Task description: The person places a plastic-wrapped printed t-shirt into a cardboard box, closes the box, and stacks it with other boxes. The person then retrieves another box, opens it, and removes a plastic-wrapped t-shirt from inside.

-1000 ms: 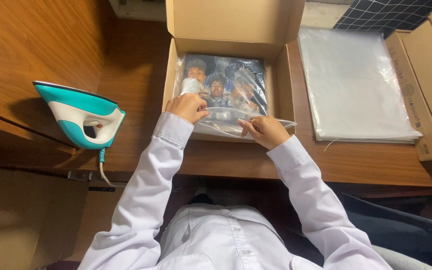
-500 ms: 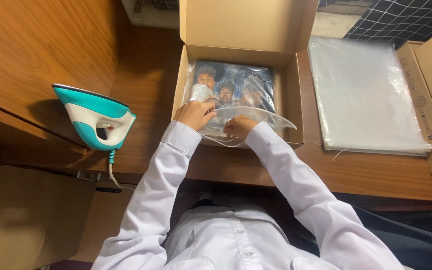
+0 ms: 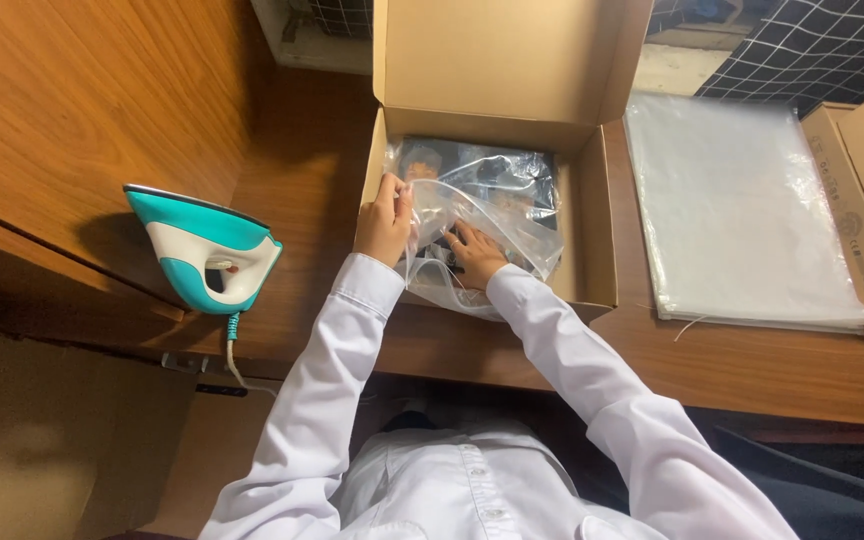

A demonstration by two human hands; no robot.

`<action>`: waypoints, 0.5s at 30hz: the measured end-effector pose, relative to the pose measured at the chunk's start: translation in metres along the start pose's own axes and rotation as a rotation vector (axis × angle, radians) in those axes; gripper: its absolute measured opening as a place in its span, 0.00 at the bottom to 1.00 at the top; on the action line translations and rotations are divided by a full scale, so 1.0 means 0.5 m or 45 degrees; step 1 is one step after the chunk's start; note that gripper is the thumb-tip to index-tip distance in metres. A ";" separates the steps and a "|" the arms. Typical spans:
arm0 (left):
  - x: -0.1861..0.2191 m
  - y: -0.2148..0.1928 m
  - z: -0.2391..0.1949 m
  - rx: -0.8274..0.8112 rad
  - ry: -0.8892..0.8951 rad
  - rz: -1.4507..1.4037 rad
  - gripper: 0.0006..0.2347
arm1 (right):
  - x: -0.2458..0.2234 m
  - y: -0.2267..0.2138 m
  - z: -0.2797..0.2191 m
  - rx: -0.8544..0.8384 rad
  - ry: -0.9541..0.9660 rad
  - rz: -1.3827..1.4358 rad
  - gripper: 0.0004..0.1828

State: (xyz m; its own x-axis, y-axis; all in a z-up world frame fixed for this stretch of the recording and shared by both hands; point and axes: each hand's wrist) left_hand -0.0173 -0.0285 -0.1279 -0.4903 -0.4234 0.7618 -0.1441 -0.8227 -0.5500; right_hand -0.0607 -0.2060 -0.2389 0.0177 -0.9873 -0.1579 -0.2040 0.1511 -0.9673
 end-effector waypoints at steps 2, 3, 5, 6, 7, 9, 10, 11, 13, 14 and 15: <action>-0.005 0.000 0.000 -0.009 -0.024 -0.017 0.05 | -0.001 0.014 0.023 -0.038 -0.055 -0.038 0.45; -0.011 0.001 0.002 -0.029 -0.027 -0.053 0.05 | 0.003 0.029 0.041 -0.071 -0.046 -0.067 0.46; -0.025 0.002 0.006 -0.044 -0.032 -0.086 0.05 | 0.002 0.041 0.063 -0.102 -0.042 -0.097 0.47; -0.034 0.002 0.009 -0.062 -0.047 -0.100 0.05 | -0.003 0.036 0.069 -0.099 -0.028 -0.117 0.46; -0.042 0.003 0.012 -0.080 -0.063 -0.113 0.05 | -0.008 0.031 0.074 -0.095 -0.015 -0.137 0.44; -0.053 -0.010 0.010 -0.090 -0.094 -0.129 0.06 | -0.019 0.010 0.076 -0.073 -0.045 -0.170 0.32; -0.057 -0.014 0.010 -0.102 -0.121 -0.148 0.07 | -0.022 -0.002 0.076 -0.049 -0.070 -0.205 0.22; -0.035 -0.029 0.001 -0.102 -0.121 -0.149 0.07 | -0.021 0.004 0.089 -0.049 -0.069 -0.205 0.22; 0.010 -0.058 -0.016 -0.136 -0.252 -0.318 0.08 | -0.020 0.015 0.113 0.143 -0.167 -0.313 0.14; -0.009 -0.055 -0.011 -0.135 -0.248 -0.319 0.08 | 0.012 0.065 0.129 0.146 -0.165 -0.315 0.14; -0.028 -0.053 -0.006 -0.173 -0.312 -0.541 0.10 | 0.044 0.116 0.145 0.539 -0.268 -0.482 0.13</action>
Point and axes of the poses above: each hand's wrist, its own z-axis towards the middle knuckle, its own y-axis out of the palm, x = y × z, and after that the axes turned 3 degrees about y, right-handed
